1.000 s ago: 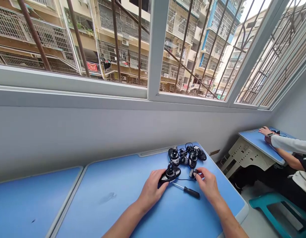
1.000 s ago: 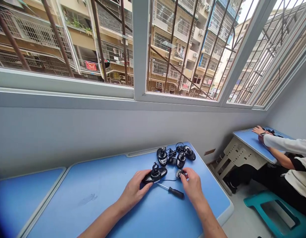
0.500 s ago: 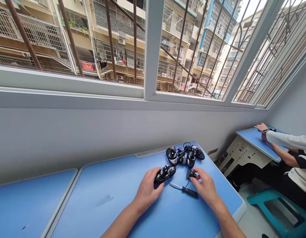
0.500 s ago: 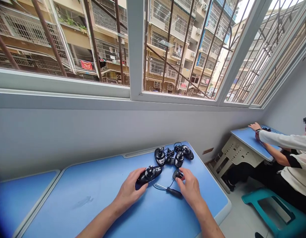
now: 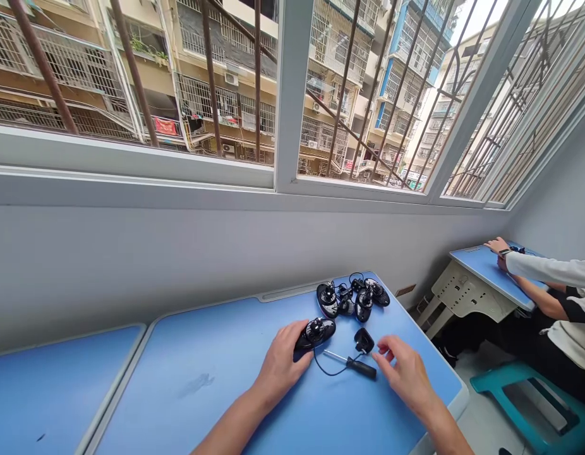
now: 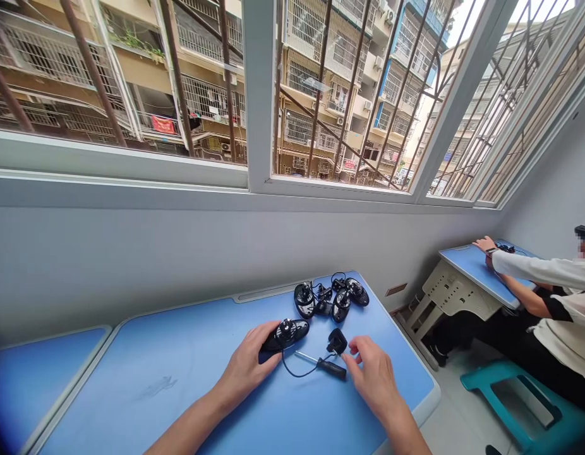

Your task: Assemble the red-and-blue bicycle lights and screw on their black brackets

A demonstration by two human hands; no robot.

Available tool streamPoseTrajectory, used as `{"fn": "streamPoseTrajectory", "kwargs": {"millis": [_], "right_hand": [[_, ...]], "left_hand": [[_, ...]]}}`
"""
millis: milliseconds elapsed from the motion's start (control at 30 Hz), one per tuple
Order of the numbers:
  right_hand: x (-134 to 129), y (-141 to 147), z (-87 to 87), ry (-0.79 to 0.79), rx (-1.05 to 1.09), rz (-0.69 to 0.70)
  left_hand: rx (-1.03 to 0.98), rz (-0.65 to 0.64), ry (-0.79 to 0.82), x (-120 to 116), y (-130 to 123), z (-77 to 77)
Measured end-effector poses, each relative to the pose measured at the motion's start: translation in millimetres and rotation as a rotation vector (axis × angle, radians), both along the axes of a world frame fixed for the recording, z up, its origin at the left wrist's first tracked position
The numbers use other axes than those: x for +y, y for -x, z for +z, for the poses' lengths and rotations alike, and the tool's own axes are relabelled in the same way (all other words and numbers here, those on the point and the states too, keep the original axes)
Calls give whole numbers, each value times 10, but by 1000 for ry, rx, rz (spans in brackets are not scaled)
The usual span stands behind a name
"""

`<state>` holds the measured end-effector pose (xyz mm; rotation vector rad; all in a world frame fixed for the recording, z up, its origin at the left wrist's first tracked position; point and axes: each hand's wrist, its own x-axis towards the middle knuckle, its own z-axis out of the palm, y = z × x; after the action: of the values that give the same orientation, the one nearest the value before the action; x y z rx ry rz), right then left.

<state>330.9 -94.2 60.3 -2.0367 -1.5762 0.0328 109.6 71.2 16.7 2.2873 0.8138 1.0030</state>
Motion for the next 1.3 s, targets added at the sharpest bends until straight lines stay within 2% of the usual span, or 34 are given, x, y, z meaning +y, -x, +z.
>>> {"fn": "streamPoseTrajectory", "kwargs": {"millis": [167, 367, 500, 667, 967, 1133, 1300], "right_hand": [[-106, 126, -17, 133, -115, 48], [-81, 235, -80, 223, -188, 29], [-135, 200, -64, 223, -101, 36], [-273, 18, -86, 206, 149, 14], [-438, -282, -144, -56, 770, -157], [-457, -367, -40, -299, 831, -260], [-447, -298, 23, -486, 788, -304]], "left_hand": [[1, 6, 17, 4, -18, -15], [1, 6, 29, 0, -11, 0], [-5, 3, 19, -13, 2, 17], [4, -15, 24, -12, 2, -8], [35, -9, 32, 22, -16, -76], [67, -1, 36, -4, 4, -56], [123, -10, -10, 0, 16, -10]]}}
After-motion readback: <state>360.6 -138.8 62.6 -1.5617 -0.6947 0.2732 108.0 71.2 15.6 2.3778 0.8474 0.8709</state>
